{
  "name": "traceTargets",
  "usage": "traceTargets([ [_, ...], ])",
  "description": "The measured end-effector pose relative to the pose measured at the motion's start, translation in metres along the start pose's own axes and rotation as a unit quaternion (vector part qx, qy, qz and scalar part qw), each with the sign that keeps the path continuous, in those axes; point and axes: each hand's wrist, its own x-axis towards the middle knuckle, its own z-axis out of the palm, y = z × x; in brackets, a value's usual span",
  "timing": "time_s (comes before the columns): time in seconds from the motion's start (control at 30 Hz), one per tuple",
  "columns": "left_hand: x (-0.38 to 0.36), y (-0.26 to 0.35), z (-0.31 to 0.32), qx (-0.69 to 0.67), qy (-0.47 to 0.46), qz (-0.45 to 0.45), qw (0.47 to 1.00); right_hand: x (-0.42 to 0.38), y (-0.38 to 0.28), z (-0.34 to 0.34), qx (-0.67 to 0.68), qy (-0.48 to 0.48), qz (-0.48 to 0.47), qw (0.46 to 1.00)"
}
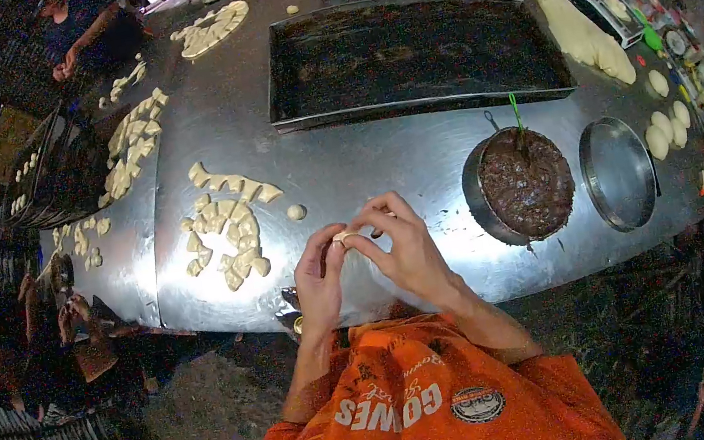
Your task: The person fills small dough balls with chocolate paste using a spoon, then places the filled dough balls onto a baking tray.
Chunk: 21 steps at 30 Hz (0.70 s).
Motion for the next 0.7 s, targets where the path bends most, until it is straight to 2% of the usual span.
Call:
traceTargets([
  [0.07,0.000,0.004,-0.001,0.017,0.007,0.008,1.000,0.001,-0.001,0.004,0.002,0.006,0.019,1.000],
  [0.17,0.002,0.004,-0.005,0.067,0.039,0.038,0.996,0.001,0.032,0.024,-0.032,-0.065,-0.008,0.997],
  [0.23,0.002,0.001,-0.011,0.099,0.073,0.053,0.991,-0.002,0.066,0.052,-0.151,-0.023,-0.123,0.981],
  [0.27,0.000,0.000,-0.019,0.138,0.093,0.074,0.983,-0.008,0.077,0.059,-0.167,-0.083,-0.079,0.979],
  [0.3,-0.004,-0.001,-0.026,0.177,0.112,0.092,0.974,-0.021,0.100,0.072,-0.125,-0.126,0.006,0.984],
  [0.33,-0.010,0.003,-0.031,0.137,0.114,0.071,0.982,-0.036,0.120,0.081,-0.084,-0.165,0.092,0.978],
  [0.37,-0.018,0.007,-0.038,0.153,0.130,0.054,0.978,-0.052,0.128,0.081,-0.084,-0.172,0.094,0.977],
  [0.43,-0.033,0.017,-0.052,0.170,0.164,0.034,0.971,-0.070,0.133,0.074,-0.187,-0.163,-0.176,0.953],
  [0.57,-0.052,0.016,-0.074,0.136,0.238,0.020,0.961,-0.036,0.118,0.068,-0.195,-0.140,-0.137,0.961],
  [0.67,-0.054,0.012,-0.074,0.116,0.246,0.015,0.962,-0.017,0.137,0.116,-0.227,-0.100,-0.081,0.965],
  [0.7,-0.051,0.014,-0.074,0.103,0.244,0.011,0.964,-0.028,0.139,0.121,-0.233,-0.202,-0.082,0.948],
])
